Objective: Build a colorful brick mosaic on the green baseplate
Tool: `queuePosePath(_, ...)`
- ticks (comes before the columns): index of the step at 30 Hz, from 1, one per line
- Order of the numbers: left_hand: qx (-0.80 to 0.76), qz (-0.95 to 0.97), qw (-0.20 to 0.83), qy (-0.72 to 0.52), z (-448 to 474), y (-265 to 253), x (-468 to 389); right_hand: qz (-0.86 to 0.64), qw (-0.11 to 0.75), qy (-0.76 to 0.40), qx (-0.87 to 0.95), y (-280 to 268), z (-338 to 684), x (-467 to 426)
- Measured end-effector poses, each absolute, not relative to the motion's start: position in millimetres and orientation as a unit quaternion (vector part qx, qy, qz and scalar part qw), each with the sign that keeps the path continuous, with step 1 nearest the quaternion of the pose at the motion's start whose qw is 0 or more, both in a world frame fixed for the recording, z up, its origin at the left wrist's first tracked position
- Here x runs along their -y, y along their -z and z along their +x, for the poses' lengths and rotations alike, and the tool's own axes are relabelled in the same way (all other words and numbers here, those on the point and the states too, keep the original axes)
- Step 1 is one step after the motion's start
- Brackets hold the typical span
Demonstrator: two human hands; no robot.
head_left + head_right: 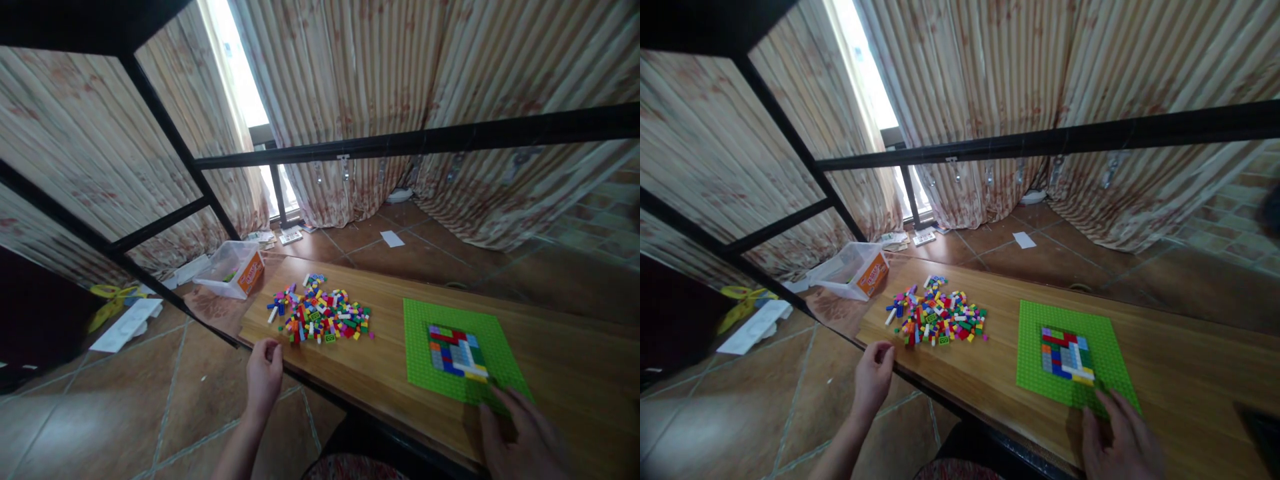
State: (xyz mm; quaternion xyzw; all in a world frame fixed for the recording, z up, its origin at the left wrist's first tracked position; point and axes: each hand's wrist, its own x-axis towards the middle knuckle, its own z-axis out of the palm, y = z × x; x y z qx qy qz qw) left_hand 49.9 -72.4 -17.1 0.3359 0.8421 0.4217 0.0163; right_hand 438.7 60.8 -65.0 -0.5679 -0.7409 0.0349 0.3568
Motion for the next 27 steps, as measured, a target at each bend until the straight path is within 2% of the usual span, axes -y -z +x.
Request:
queuePosePath(5,-0.897,0.267,-0.035,-0.349,2,6,52,-0.562,0.372,-0.05,0.737,66,439,-60)
queuePosePath(10,-0.926,0.32,-0.025,-0.199,-16,3,30,-0.569,0.369,-0.037,0.734,65,436,-59)
queuePosePath(15,-0.932,0.33,-0.037,-0.145,-19,3,22,-0.578,0.377,-0.034,0.723,60,429,-56)
queuePosePath(19,-0.952,0.263,-0.011,-0.154,-20,-7,26,-0.586,0.395,-0.078,0.703,54,428,-57)
queuePosePath(23,-0.944,0.226,0.01,-0.241,11,-18,38,-0.6,0.455,-0.152,0.64,43,431,-54)
queuePosePath(27,-0.813,0.399,0.187,-0.381,93,-12,37,-0.599,0.471,-0.229,0.606,27,426,-41)
